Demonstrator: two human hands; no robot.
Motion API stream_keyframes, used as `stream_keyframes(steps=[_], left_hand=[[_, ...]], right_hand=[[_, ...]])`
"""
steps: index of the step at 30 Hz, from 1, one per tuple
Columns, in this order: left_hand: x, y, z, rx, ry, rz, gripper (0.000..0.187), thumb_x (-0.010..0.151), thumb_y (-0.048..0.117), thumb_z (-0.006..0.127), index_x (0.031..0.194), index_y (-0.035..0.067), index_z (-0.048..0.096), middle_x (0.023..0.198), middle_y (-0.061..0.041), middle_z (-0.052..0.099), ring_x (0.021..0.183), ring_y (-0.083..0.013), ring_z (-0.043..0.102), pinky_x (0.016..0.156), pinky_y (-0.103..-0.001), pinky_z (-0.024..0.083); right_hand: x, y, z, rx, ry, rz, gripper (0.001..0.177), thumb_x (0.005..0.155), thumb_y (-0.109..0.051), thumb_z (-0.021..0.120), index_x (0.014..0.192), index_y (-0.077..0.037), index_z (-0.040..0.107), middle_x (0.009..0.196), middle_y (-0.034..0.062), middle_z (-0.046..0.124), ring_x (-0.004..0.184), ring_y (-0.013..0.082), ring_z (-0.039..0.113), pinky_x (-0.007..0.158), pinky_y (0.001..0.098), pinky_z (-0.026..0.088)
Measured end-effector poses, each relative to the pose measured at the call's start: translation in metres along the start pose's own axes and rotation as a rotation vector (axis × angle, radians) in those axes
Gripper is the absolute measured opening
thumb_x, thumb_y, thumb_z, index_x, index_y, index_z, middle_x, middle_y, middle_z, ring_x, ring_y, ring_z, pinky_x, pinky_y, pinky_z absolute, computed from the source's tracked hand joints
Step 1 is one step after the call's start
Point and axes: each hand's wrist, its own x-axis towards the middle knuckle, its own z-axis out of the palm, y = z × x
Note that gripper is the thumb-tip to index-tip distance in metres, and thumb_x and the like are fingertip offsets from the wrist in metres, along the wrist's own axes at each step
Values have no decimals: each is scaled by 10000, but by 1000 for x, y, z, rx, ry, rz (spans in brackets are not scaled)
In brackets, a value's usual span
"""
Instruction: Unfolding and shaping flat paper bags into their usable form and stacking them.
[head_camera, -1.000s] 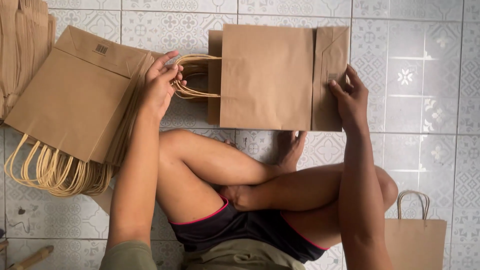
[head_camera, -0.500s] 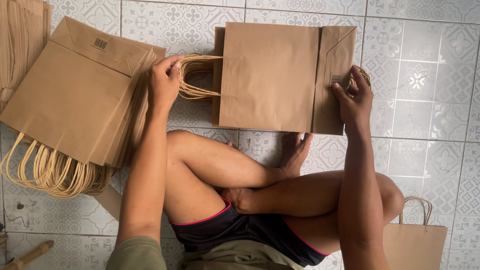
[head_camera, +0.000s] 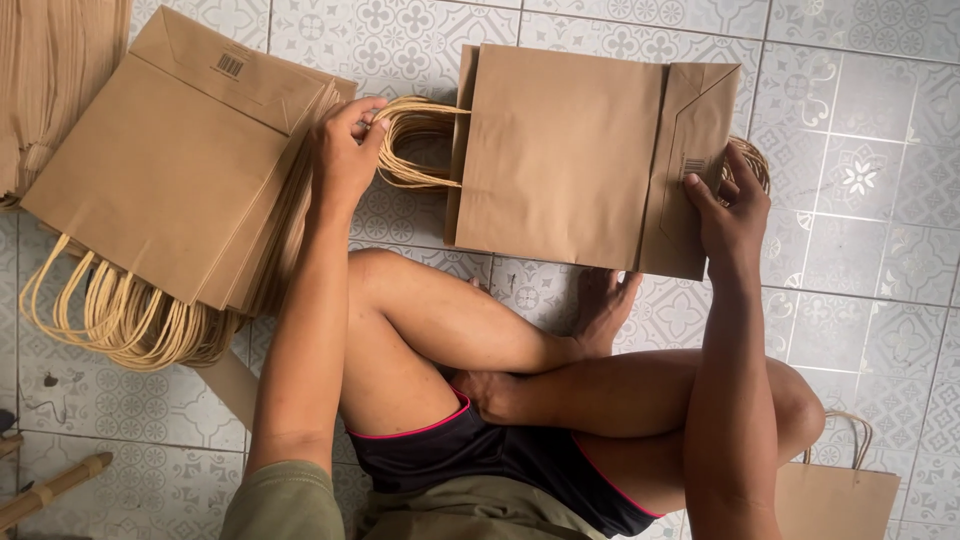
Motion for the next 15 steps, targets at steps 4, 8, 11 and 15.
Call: stream_keyframes(steps=[4, 8, 11, 15], left_hand=[[1, -2, 0, 54, 12, 29, 203, 895, -18, 713, 1087, 29, 759, 930, -92, 683, 676, -162, 604, 620, -291, 540], [2, -11, 4, 157, 9, 26, 221, 887, 6, 720, 1090, 85, 757, 917, -76, 655, 724, -180, 633, 664, -331, 544], [1, -14, 6, 225, -17, -23, 233, 889, 29, 731, 1092, 142, 748, 959, -51, 610, 783, -184, 643, 714, -349, 541], [1, -11, 9, 290, -15, -56, 243, 889, 41, 735, 1093, 174, 735, 1010, -42, 576, 827, -202, 603, 736, -358, 533]], right_hand=[[0, 1, 5, -49, -9, -8, 625, 949, -26, 728, 1507, 3, 448, 1313, 309, 633, 1172, 338, 674, 916, 367, 603], [4, 15, 9, -171, 16, -122, 623, 961, -40, 757, 1506, 34, 463, 1171, 279, 673, 1010, 326, 694, 816, 362, 607], [7, 27, 15, -287, 47, -220, 615, 977, -70, 781, 1490, 84, 478, 1116, 270, 684, 913, 309, 684, 781, 365, 580], [9, 33, 17, -409, 77, -356, 602, 963, -62, 809, 1446, 139, 511, 1149, 290, 685, 873, 296, 659, 755, 361, 547]])
